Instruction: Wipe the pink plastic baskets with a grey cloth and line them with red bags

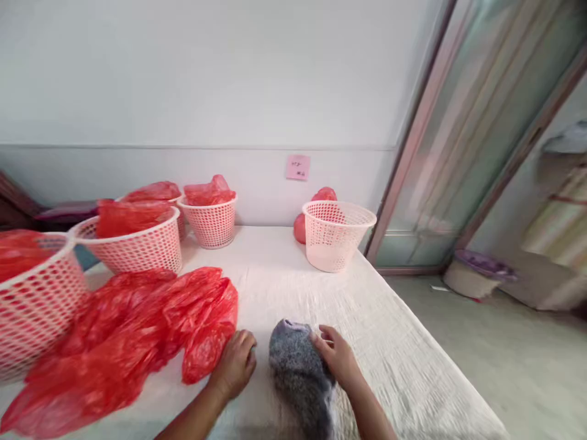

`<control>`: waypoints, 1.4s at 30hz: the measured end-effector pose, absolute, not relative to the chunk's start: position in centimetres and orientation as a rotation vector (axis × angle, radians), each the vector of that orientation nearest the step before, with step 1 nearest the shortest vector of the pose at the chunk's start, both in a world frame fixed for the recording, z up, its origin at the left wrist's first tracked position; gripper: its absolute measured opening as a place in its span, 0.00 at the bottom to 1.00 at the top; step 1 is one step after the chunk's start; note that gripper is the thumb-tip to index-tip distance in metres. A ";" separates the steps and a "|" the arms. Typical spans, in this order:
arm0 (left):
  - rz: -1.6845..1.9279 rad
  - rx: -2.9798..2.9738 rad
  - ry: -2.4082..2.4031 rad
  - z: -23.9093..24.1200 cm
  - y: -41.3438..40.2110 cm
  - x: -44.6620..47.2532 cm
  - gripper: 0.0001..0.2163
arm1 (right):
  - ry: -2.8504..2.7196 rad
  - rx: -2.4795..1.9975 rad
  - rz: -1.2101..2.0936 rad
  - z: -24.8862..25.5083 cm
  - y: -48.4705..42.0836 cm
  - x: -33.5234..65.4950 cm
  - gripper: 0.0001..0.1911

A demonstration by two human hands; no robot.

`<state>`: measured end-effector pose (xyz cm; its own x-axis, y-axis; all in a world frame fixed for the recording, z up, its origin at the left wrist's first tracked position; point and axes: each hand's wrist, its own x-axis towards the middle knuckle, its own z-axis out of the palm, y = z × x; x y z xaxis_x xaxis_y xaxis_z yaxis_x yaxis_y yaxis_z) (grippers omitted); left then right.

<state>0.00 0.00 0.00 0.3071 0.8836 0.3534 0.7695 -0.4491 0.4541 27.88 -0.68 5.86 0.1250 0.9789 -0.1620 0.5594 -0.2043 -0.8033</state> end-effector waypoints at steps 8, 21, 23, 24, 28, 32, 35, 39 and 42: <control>0.891 2.309 1.516 0.7 -0.4 0.4 0.10 | -1.653 -1.857 0.814 5.5 -1.1 24.0 0.32; 1.408 1.691 1.487 3.8 -5.4 4.4 0.12 | -1.256 -1.467 0.837 9.1 0.5 23.4 0.20; 1.389 1.663 1.337 5.3 -6.3 5.6 0.16 | -1.216 -1.413 0.869 9.1 0.3 23.3 0.21; 1.350 1.609 1.274 6.0 -6.4 6.1 0.20 | -1.205 -1.383 0.899 9.0 0.2 23.1 0.21; 1.144 1.435 1.048 7.2 -5.7 8.3 0.37 | -1.187 -1.286 1.021 8.6 -0.1 22.3 0.24; 1.160 1.406 1.072 6.0 -4.9 9.8 0.38 | -1.185 -1.233 0.996 8.9 -0.3 22.6 0.20; 1.291 1.271 1.126 5.3 -4.5 9.8 0.27 | -1.232 -1.177 1.093 8.6 -0.5 22.9 0.19; 1.388 1.183 1.136 5.8 -3.9 9.1 0.19 | -1.341 -1.208 1.042 7.0 -0.7 22.2 0.21; 1.378 1.160 1.124 6.5 -3.6 8.3 0.18 | -1.387 -1.302 0.916 6.3 -0.7 21.5 0.23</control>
<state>8.35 -3.64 6.48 -0.0697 0.9935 0.0898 -0.1117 -0.0972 0.9890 21.53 -0.71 6.26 0.0611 0.9855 0.1581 0.2419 0.1391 -0.9603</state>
